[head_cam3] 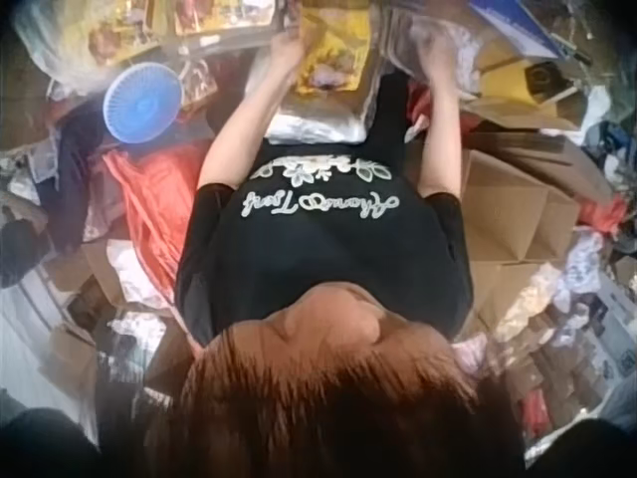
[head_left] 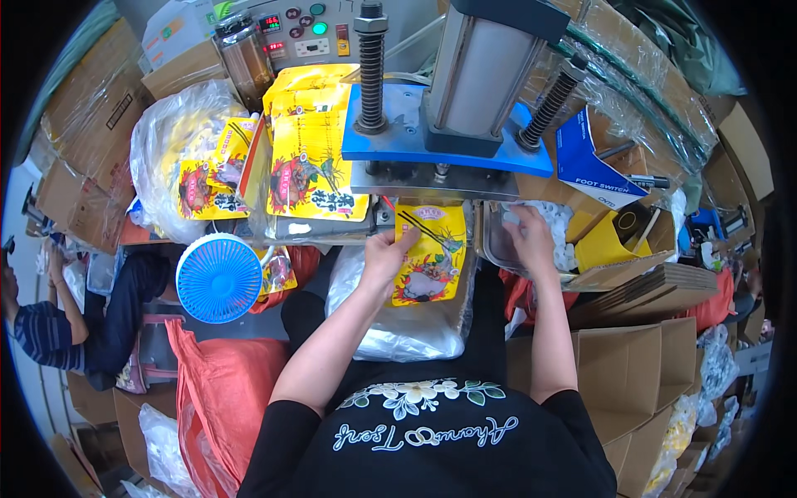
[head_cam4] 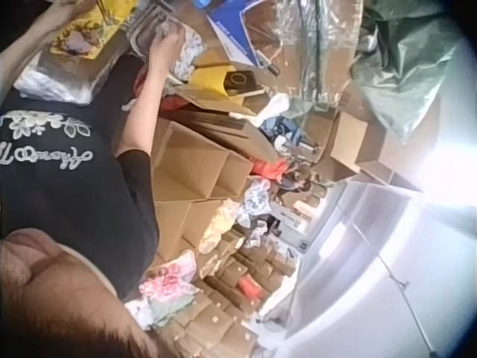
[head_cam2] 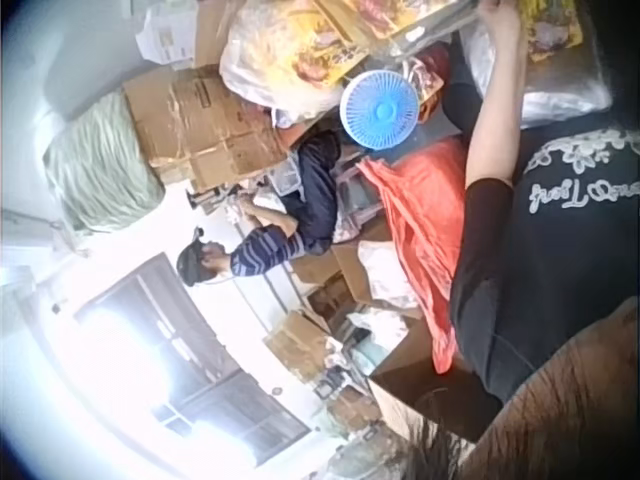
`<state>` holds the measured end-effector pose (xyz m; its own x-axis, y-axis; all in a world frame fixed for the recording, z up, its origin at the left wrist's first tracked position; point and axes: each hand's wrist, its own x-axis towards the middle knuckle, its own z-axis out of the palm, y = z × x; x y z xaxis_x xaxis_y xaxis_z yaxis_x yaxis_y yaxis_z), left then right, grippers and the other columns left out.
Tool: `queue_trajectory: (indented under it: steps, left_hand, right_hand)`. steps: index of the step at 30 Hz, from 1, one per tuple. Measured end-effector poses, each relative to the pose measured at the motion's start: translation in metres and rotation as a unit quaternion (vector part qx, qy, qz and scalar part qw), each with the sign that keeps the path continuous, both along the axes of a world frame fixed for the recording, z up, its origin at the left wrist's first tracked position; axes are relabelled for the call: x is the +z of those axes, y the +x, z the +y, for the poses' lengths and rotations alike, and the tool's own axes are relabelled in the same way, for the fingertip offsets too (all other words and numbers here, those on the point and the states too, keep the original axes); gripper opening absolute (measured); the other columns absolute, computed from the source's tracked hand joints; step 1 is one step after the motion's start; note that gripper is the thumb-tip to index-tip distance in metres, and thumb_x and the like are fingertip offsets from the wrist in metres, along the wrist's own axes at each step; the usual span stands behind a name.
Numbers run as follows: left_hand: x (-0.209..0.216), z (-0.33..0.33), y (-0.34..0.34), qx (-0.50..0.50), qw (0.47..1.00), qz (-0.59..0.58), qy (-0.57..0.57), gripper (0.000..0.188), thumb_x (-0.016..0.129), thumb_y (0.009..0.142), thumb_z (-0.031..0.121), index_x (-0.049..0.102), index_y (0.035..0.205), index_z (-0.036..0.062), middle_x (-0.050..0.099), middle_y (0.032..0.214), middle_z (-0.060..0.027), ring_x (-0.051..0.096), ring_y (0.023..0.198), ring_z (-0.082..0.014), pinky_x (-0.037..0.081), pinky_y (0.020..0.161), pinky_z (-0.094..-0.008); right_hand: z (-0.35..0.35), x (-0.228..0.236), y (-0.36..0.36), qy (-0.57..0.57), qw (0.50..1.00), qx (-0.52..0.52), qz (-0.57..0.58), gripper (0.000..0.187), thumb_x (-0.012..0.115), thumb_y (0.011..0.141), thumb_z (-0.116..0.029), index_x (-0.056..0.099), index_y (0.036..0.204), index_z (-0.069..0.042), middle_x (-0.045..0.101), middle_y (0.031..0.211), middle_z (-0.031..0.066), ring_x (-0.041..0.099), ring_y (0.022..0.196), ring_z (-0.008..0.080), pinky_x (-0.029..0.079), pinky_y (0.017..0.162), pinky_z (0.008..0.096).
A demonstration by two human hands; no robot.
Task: Sealing small plastic bags of snacks using a vertical heat sealing machine.
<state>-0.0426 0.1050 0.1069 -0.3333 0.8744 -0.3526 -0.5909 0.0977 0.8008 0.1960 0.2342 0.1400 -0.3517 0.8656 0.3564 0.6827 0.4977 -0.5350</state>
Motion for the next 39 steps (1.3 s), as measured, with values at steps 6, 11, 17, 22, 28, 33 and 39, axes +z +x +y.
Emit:
queue_trajectory:
  steps: [6,11,17,22,28,33,39]
  left_hand:
    - [0.029,-0.014,-0.064,0.075,0.805,0.585,0.068,0.043,0.071,0.084,0.017,0.059,0.122,0.0014,0.063,0.116,-0.0138,0.059,0.104,-0.0228,0.045,0.088,-0.0321]
    - [-0.013,-0.061,-0.097,0.059,0.592,0.804,-0.017,0.073,0.076,0.072,0.022,0.046,0.139,0.0145,0.043,0.145,-0.0086,0.034,0.138,-0.0294,0.015,0.113,-0.0550]
    - [0.002,-0.068,-0.106,0.148,0.671,0.726,0.018,0.026,0.067,0.081,0.009,0.069,0.106,0.0123,0.066,0.107,-0.0026,0.056,0.111,-0.0246,0.021,0.108,-0.0541]
    - [0.026,-0.082,-0.056,0.086,0.847,0.503,0.146,0.013,0.067,0.082,0.003,0.070,0.095,0.0006,0.065,0.086,-0.0074,0.062,0.082,-0.0163,0.047,0.074,-0.0266]
    - [-0.022,-0.084,0.005,-0.032,0.923,0.375,0.073,0.019,0.072,0.082,0.011,0.072,0.098,0.0012,0.066,0.079,-0.0076,0.061,0.075,-0.0115,0.046,0.068,-0.0253]
    - [-0.025,-0.090,0.013,-0.094,0.937,0.321,0.099,0.014,0.071,0.083,0.011,0.068,0.086,-0.0019,0.064,0.081,-0.0042,0.058,0.073,-0.0091,0.045,0.066,-0.0251]
    - [-0.025,-0.086,0.002,-0.087,0.949,0.301,0.046,0.015,0.069,0.087,0.012,0.069,0.087,-0.0024,0.064,0.079,0.0006,0.056,0.074,-0.0042,0.045,0.065,-0.0214]
  right_hand:
    - [0.004,-0.012,-0.017,0.137,0.985,-0.006,-0.106,0.017,0.064,0.082,-0.012,0.065,0.098,-0.006,0.060,0.101,0.0132,0.057,0.095,0.0353,0.047,0.080,0.0423]
    - [0.014,-0.026,-0.011,0.095,0.995,-0.005,-0.018,0.014,0.063,0.086,-0.013,0.065,0.097,-0.006,0.061,0.103,0.0155,0.060,0.095,0.0364,0.049,0.077,0.0433]
    - [0.004,-0.015,0.000,0.065,0.995,0.022,0.073,0.013,0.062,0.088,-0.007,0.063,0.099,-0.002,0.054,0.094,0.0083,0.053,0.072,0.0173,0.044,0.065,0.0277]
    - [-0.022,-0.009,0.017,-0.159,0.952,0.007,0.260,0.016,0.066,0.085,-0.006,0.058,0.100,-0.004,0.055,0.092,0.0012,0.051,0.069,0.0088,0.044,0.064,0.0220]
    - [-0.076,0.038,-0.027,-0.206,0.937,0.190,0.210,0.014,0.065,0.086,-0.004,0.065,0.100,-0.002,0.066,0.094,0.0027,0.060,0.084,0.0103,0.048,0.076,0.0235]
    - [-0.088,0.030,-0.049,-0.344,0.869,0.295,0.199,0.016,0.064,0.087,-0.004,0.064,0.103,0.000,0.067,0.101,0.0055,0.062,0.094,0.0130,0.049,0.084,0.0265]
    - [-0.082,0.014,-0.063,-0.310,0.883,0.260,0.239,0.017,0.065,0.087,-0.006,0.063,0.102,-0.001,0.067,0.099,0.0051,0.062,0.090,0.0102,0.049,0.081,0.0248]
